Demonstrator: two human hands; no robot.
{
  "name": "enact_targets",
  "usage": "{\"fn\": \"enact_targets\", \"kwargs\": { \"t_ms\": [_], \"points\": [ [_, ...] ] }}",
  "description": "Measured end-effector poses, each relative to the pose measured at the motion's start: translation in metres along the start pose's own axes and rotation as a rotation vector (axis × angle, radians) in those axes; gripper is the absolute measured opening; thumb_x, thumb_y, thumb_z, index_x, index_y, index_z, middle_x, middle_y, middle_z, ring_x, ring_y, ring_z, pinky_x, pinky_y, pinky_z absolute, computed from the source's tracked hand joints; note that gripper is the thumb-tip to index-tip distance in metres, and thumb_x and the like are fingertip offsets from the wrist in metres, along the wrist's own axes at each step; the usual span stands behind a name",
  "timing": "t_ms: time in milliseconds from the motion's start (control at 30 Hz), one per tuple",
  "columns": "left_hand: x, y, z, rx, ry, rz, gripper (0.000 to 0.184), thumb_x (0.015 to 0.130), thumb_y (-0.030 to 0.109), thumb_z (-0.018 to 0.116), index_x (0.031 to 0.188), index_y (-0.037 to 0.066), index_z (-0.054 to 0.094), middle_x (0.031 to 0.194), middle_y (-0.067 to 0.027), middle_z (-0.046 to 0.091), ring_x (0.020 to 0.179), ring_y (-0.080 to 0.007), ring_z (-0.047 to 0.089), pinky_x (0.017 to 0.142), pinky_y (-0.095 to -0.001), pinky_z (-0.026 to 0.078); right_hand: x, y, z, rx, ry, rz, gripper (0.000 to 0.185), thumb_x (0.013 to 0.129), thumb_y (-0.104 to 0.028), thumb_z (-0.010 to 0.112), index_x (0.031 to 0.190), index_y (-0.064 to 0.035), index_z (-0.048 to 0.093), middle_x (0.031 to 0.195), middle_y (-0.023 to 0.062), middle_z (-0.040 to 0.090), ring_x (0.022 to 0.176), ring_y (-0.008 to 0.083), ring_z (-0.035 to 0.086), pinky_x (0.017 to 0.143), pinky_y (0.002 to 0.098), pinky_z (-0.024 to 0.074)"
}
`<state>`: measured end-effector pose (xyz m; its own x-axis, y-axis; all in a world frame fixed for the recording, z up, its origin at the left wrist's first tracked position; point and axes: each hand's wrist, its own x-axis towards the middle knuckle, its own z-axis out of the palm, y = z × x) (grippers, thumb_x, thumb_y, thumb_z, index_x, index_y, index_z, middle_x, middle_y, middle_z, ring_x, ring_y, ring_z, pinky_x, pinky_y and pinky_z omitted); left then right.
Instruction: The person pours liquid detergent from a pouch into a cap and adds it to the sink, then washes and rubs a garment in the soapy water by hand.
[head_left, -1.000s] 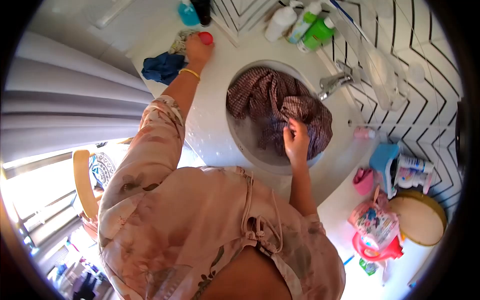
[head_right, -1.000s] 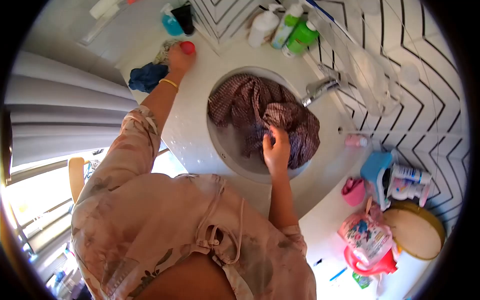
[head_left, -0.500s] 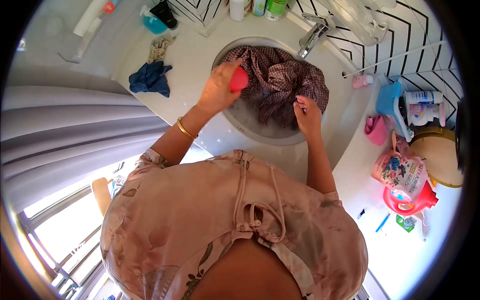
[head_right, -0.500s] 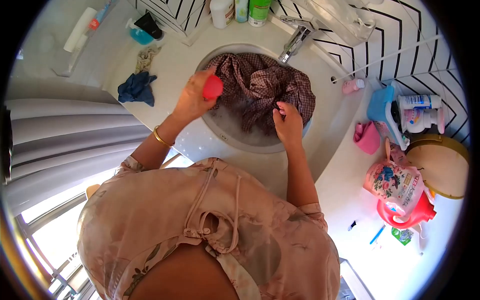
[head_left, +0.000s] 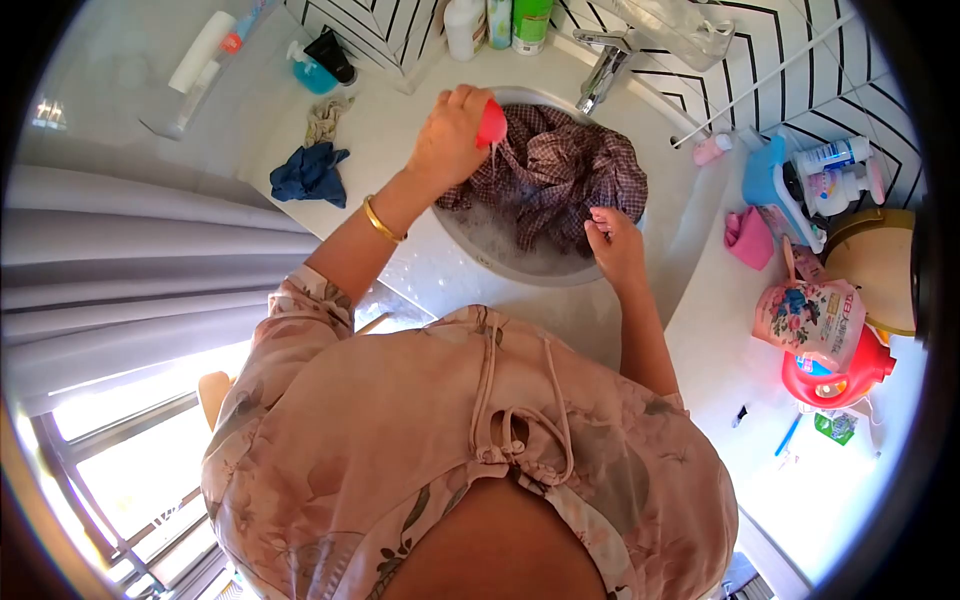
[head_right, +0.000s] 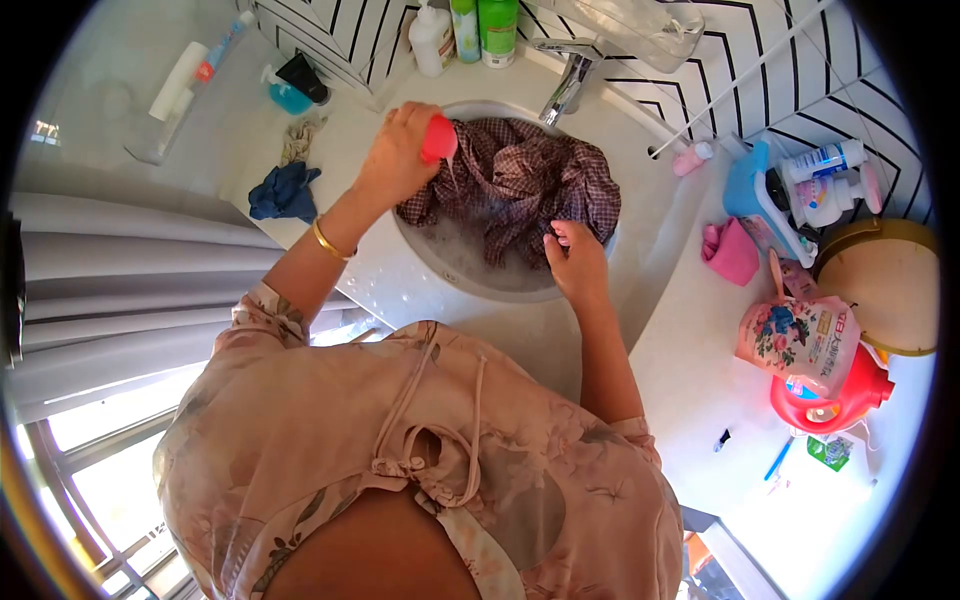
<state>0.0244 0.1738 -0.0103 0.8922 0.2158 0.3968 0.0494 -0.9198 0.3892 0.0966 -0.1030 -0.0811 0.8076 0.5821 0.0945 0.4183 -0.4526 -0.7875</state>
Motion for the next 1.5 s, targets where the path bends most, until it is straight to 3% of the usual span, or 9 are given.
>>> {"fn": "enact_targets", "kwargs": {
  "t_ms": [367, 633, 733, 933, 1033, 1233, 1333, 1433, 1500],
  "points": [
    [0.104, 0.012, -0.009, 0.112, 0.165, 0.072, 0.055, 0.06, 0.008, 0.068, 0.111, 0.003, 0.047, 0.108, -0.017, 0.05, 0.101, -0.0356, 0.048, 0.087, -0.0402, 0.042, -0.005, 0.005, -0.001, 0.021, 0.052, -0.085, 0.021, 0.077, -0.012, 0.063, 0.094, -0.0008, 0.059, 0.088, 0.0137, 0.061, 0.073, 0.0251, 0.061, 0.065, 0.0319, 0.0486],
    [0.099, 0.058, 0.002, -0.153, 0.124, 0.236, 0.052, 0.06, 0.006, 0.068, 0.108, 0.004, 0.048, 0.103, -0.0175, 0.052, 0.097, -0.036, 0.05, 0.087, -0.0409, 0.042, -0.004, 0.012, -0.001, 0.019, 0.033, -0.075, 0.021, 0.077, -0.013, 0.063, 0.094, -0.0009, 0.059, 0.088, 0.0139, 0.062, 0.074, 0.0255, 0.061, 0.066, 0.0321, 0.0488],
    [0.099, 0.048, 0.01, -0.069, 0.126, 0.297, 0.051, 0.06, 0.005, 0.068, 0.106, 0.005, 0.049, 0.102, -0.0168, 0.052, 0.097, -0.0357, 0.051, 0.087, -0.0412, 0.042, -0.003, 0.013, 0.003, 0.035, 0.022, -0.075, 0.022, 0.077, -0.014, 0.063, 0.094, -0.0011, 0.059, 0.089, 0.0139, 0.062, 0.074, 0.0258, 0.061, 0.067, 0.0326, 0.0488],
    [0.105, 0.044, 0.007, 0.074, 0.042, 0.174, 0.048, 0.058, 0.006, 0.069, 0.102, 0.001, 0.05, 0.1, -0.0179, 0.052, 0.096, -0.0355, 0.052, 0.083, -0.039, 0.045, -0.003, 0.016, 0.007, 0.032, -0.031, -0.053, 0.023, 0.077, -0.015, 0.063, 0.095, -0.0008, 0.06, 0.091, 0.0142, 0.062, 0.075, 0.0263, 0.061, 0.068, 0.033, 0.0489],
    [0.108, 0.051, 0.016, 0.056, 0.004, 0.162, 0.051, 0.06, 0.007, 0.068, 0.108, 0.004, 0.05, 0.108, -0.0167, 0.052, 0.102, -0.0355, 0.05, 0.09, -0.0399, 0.041, -0.002, 0.015, 0.007, 0.035, -0.045, -0.031, 0.023, 0.077, -0.016, 0.063, 0.095, -0.0007, 0.06, 0.092, 0.0146, 0.062, 0.076, 0.0264, 0.061, 0.067, 0.0331, 0.049],
    [0.091, 0.055, 0.014, -0.285, 0.11, 0.068, 0.055, 0.063, 0.009, 0.07, 0.112, 0.002, 0.047, 0.106, -0.0157, 0.054, 0.102, -0.03, 0.052, 0.09, -0.036, 0.042, -0.003, 0.016, 0.004, 0.039, -0.056, -0.01, 0.023, 0.078, -0.016, 0.063, 0.095, -0.0001, 0.06, 0.091, 0.0151, 0.062, 0.076, 0.0268, 0.061, 0.068, 0.0334, 0.049],
    [0.069, 0.043, 0.009, -0.652, -0.06, -0.196, 0.058, 0.065, 0.013, 0.074, 0.114, 0.002, 0.046, 0.106, -0.0123, 0.056, 0.1, -0.0224, 0.054, 0.088, -0.0315, 0.044, -0.004, 0.019, 0.005, 0.032, -0.066, -0.012, 0.024, 0.078, -0.016, 0.062, 0.095, 0.0002, 0.06, 0.091, 0.0153, 0.062, 0.076, 0.0271, 0.061, 0.068, 0.0336, 0.0491],
    [0.041, 0.01, 0.022, -0.916, -0.062, -0.343, 0.062, 0.061, 0.019, 0.077, 0.113, 0.001, 0.047, 0.103, -0.0145, 0.059, 0.095, -0.0229, 0.058, 0.083, -0.0312, 0.047, -0.003, 0.017, 0.008, 0.025, -0.095, 0.007, 0.024, 0.078, -0.016, 0.062, 0.095, 0.0004, 0.06, 0.092, 0.0158, 0.062, 0.077, 0.0277, 0.061, 0.069, 0.0336, 0.049],
    [0.018, -0.018, 0.027, -0.789, -0.018, -0.419, 0.062, 0.062, 0.019, 0.077, 0.113, 0.001, 0.047, 0.103, -0.0134, 0.059, 0.095, -0.0223, 0.057, 0.084, -0.0311, 0.047, -0.003, 0.014, 0.01, 0.009, -0.136, 0.024, 0.024, 0.079, -0.017, 0.062, 0.095, 0.0005, 0.06, 0.092, 0.0163, 0.061, 0.079, 0.0281, 0.061, 0.069, 0.0337, 0.049]
  ]
}}
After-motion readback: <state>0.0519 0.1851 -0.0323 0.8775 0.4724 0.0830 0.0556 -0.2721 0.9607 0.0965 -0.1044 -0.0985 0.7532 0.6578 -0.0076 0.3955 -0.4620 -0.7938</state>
